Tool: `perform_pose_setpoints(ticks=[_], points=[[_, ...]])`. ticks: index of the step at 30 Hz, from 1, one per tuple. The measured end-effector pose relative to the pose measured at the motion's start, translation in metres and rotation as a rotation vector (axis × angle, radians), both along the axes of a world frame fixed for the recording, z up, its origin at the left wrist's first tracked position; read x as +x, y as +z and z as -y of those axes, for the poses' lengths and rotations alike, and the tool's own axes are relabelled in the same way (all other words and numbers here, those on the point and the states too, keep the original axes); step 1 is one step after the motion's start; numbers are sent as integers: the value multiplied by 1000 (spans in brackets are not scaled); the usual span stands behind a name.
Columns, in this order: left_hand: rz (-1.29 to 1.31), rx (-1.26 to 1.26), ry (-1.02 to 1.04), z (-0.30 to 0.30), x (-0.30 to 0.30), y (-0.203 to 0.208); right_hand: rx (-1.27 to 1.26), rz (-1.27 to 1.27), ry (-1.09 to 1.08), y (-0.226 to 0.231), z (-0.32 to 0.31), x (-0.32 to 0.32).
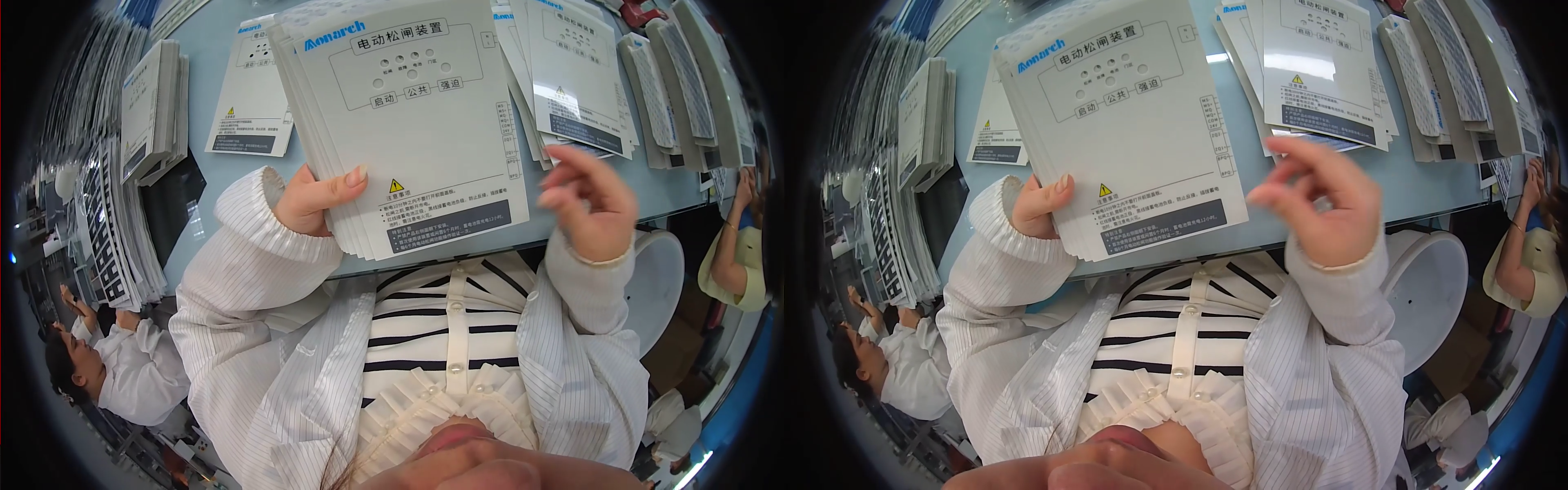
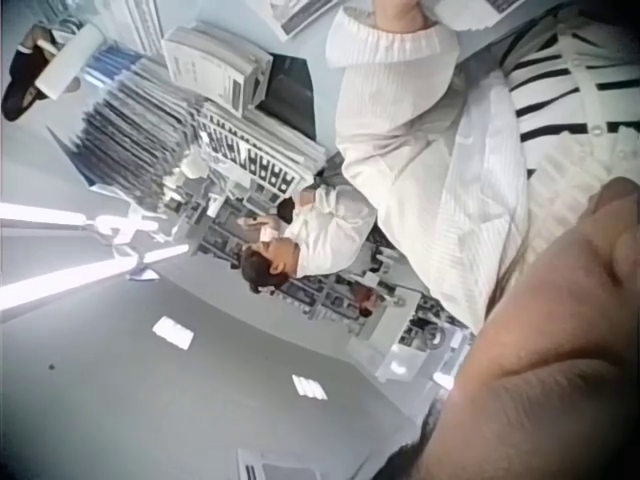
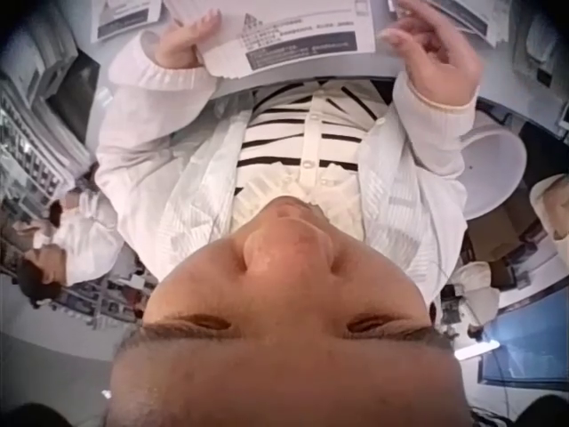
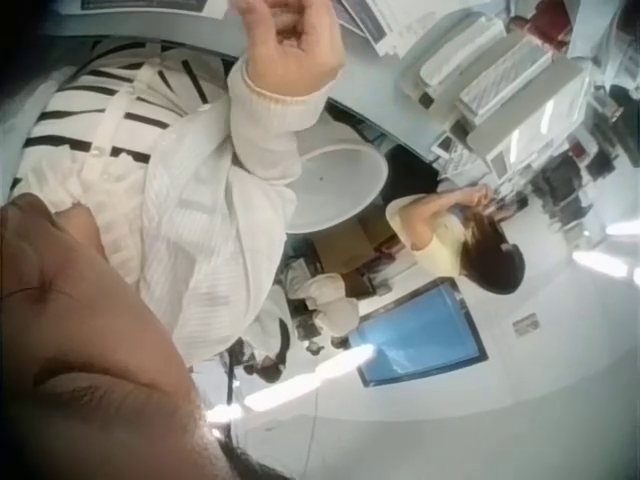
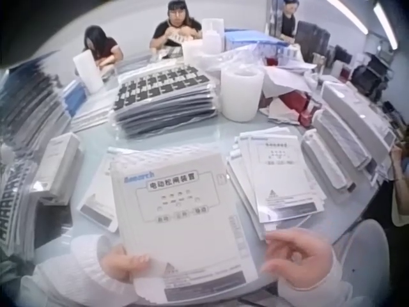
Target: Sorting and inspecting stacks of product booklets and manuals on a factory workbench.
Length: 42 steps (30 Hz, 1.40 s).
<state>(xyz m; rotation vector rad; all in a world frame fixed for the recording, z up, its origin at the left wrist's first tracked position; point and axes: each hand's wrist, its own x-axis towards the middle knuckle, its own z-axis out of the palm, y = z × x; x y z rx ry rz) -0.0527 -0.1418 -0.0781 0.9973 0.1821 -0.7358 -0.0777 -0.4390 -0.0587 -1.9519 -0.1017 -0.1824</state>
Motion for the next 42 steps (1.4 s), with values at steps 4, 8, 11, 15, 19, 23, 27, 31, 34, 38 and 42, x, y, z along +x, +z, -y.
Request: perform_pose_setpoints(ticks=[4, 8, 11, 15, 19, 23, 27, 31, 34, 38, 42], points=[[7, -29, -1, 0, 0, 0, 61, -327, 200, 5, -17, -4], [-10, -25, -9, 3, 1, 3, 135, -311, 151, 0, -21, -6], [-11, -22, 11, 3, -1, 2, 166, -256, 70, -3, -16, -5], [-11, -8, -18, 2, 0, 4, 234, -141, -143, -3, -6, 3], [10, 14, -39, 4, 2, 6, 231, -74, -289, -8, 27, 12], [-17, 36, -42, 2, 2, 7, 87, 78, -458, -17, 48, 28], [-55, 10, -67, 0, 3, 7, -291, 219, -546, -26, 59, 35], [-49, -36, -154, -4, 10, 7, -409, 206, -643, -18, 43, 35], [-132, -106, -139, -6, 10, 9, -351, 258, -561, -15, 34, 26], [-158, -99, -148, -9, 11, 8, -44, -79, 46, -12, 11, 7], [-149, -54, -137, -6, 10, 12, -10, -253, 299, 3, -15, 1]])
